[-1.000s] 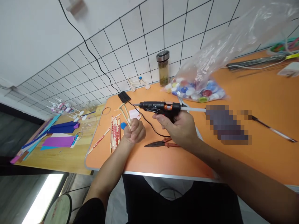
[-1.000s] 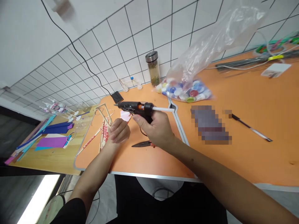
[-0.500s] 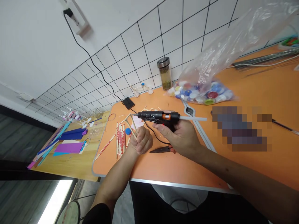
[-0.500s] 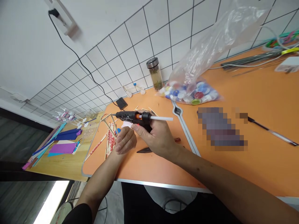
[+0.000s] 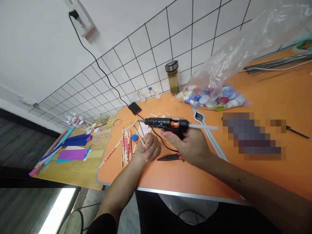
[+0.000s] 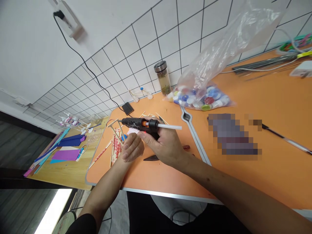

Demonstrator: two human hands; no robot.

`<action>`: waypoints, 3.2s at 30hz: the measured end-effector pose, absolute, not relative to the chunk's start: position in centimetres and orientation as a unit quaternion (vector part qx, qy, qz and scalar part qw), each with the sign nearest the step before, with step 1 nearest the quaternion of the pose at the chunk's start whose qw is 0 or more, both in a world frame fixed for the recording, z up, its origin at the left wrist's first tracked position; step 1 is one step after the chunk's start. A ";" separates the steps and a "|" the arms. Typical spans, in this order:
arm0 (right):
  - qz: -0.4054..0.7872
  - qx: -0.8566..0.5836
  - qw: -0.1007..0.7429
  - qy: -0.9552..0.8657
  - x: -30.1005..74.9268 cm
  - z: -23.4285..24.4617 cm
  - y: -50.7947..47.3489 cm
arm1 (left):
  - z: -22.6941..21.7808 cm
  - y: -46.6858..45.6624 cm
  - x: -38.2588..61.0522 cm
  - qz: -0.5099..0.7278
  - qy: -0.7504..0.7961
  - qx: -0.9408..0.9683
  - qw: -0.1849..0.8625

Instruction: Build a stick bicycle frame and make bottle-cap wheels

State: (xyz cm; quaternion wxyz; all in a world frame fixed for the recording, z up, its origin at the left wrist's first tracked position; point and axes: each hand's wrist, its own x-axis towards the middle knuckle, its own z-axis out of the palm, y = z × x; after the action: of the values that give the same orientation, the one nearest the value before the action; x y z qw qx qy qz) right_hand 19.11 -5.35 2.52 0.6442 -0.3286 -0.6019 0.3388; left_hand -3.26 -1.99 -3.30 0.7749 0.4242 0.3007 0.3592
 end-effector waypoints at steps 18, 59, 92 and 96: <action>0.324 -0.331 0.652 -0.600 19.2 2.8 -5.5 | -6.7 0.1 -2.5 0.371 0.182 0.435 0.800; 0.321 -0.322 0.654 -0.605 19.0 2.6 -5.3 | -8.3 0.6 -3.1 0.347 0.228 0.467 0.781; 0.265 -0.424 0.626 -0.599 21.9 2.1 -4.1 | 0.8 -0.7 -0.5 0.533 0.424 0.473 0.560; 0.246 -0.421 0.630 -0.604 22.0 1.6 -3.8 | 1.0 -0.9 -0.3 0.536 0.424 0.482 0.548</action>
State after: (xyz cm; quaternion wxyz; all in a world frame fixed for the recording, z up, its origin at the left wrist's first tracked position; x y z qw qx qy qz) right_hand 22.04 -3.76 1.61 0.6304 -0.4209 -0.6040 0.2463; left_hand -0.33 -0.94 0.98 0.5477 0.4821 0.4241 0.5365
